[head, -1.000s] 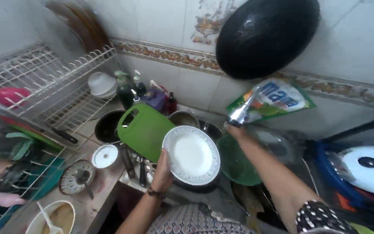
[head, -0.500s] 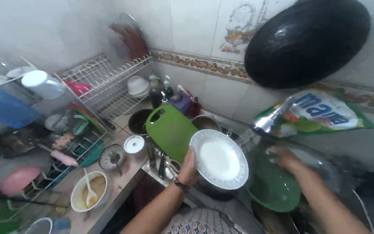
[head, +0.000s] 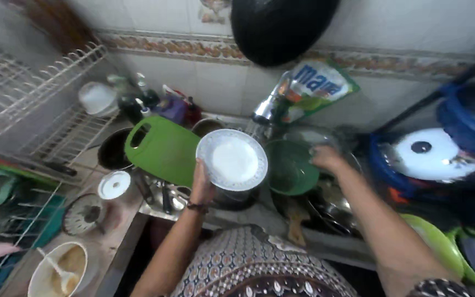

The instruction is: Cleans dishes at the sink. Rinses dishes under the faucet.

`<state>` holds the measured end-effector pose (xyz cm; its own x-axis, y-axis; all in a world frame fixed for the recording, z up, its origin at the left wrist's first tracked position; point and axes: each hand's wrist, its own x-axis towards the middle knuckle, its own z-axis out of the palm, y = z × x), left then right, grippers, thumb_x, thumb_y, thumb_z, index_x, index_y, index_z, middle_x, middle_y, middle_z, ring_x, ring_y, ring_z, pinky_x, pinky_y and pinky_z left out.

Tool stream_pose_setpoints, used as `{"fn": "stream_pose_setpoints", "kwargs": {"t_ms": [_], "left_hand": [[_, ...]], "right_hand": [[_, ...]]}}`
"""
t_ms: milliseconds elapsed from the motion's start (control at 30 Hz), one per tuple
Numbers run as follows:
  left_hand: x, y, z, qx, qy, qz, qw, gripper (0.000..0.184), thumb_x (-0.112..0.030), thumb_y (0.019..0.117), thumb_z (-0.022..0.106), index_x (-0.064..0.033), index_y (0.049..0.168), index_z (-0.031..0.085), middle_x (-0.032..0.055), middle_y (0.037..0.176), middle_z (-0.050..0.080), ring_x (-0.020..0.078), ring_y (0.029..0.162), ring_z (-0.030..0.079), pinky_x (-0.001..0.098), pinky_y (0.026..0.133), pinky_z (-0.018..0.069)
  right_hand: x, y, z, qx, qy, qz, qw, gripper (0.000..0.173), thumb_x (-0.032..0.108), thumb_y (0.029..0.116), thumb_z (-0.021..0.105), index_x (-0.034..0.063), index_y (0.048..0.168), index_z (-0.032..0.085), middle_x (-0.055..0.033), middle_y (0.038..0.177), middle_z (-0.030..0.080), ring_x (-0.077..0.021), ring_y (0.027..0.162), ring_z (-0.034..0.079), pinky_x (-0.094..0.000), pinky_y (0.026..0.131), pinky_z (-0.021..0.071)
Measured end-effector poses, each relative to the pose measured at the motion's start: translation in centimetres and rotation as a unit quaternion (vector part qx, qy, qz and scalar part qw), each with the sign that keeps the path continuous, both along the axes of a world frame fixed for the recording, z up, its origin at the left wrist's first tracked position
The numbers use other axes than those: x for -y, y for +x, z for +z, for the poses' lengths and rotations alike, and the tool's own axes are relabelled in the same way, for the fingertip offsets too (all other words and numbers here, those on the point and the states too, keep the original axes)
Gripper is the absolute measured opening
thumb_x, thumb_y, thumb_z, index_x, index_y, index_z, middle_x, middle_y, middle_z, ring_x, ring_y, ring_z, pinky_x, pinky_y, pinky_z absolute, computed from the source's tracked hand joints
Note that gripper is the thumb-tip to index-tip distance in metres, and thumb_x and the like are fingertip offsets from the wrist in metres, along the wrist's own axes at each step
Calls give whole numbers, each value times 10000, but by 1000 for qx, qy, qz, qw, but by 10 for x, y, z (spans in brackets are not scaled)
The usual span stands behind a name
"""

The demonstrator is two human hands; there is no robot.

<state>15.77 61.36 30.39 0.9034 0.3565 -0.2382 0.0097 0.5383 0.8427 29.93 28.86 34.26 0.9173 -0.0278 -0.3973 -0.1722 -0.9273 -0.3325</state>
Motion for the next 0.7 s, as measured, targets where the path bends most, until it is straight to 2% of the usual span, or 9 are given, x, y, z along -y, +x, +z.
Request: {"fn": "stream_pose_setpoints", "kwargs": {"t_ms": [100, 233, 333, 467, 600, 700], "left_hand": [[1, 3, -1, 8, 0, 3, 1000, 537, -413, 1122, 175, -101, 1512, 372, 138, 1318, 609, 215, 1153, 635, 430, 946, 561], [2, 4, 3, 14, -6, 3, 1000, 543, -427, 1118, 171, -109, 1501, 388, 118, 1297, 627, 200, 1142, 647, 420, 938, 572], [4, 6, 8, 12, -24, 21, 999, 544, -429, 1118, 164, -100, 1463, 426, 104, 1242, 657, 186, 1096, 671, 407, 906, 589], [4, 9, 12, 10, -27, 17, 999, 558, -435, 1117, 144, -98, 1475, 407, 115, 1266, 641, 201, 1117, 661, 425, 924, 579], [7, 11, 16, -3, -22, 17, 1000, 557, -436, 1118, 145, -95, 1466, 415, 111, 1256, 641, 186, 1106, 662, 404, 912, 583], [10, 12, 16, -2, -18, 9, 1000, 556, -426, 1119, 138, -90, 1472, 405, 114, 1266, 635, 184, 1115, 659, 400, 922, 578]], "right_hand": [[-2, -13, 7, 16, 36, -44, 998, 332, -13, 937, 659, -43, 1265, 624, -324, 1203, 631, -473, 1023, 652, -636, 861, 522], [6, -22, 34, 50, 89, -84, 991, 376, 15, 944, 674, -40, 1312, 621, -317, 1249, 629, -482, 1128, 623, -656, 944, 493], [26, -20, 54, 86, 90, -86, 988, 336, 28, 931, 692, -38, 1259, 657, -305, 1201, 657, -472, 1130, 622, -673, 959, 465], [55, -19, 76, 118, 90, -128, 981, 294, 23, 923, 705, -62, 1203, 678, -332, 1205, 640, -493, 1138, 598, -694, 961, 436], [87, -28, 94, 173, 122, -224, 951, 327, 45, 949, 652, -53, 1261, 637, -322, 1202, 625, -445, 1003, 627, -633, 863, 494], [111, -42, 104, 230, 108, -277, 927, 355, 79, 939, 667, -52, 1268, 637, -326, 1196, 628, -452, 955, 636, -643, 833, 500]]}}
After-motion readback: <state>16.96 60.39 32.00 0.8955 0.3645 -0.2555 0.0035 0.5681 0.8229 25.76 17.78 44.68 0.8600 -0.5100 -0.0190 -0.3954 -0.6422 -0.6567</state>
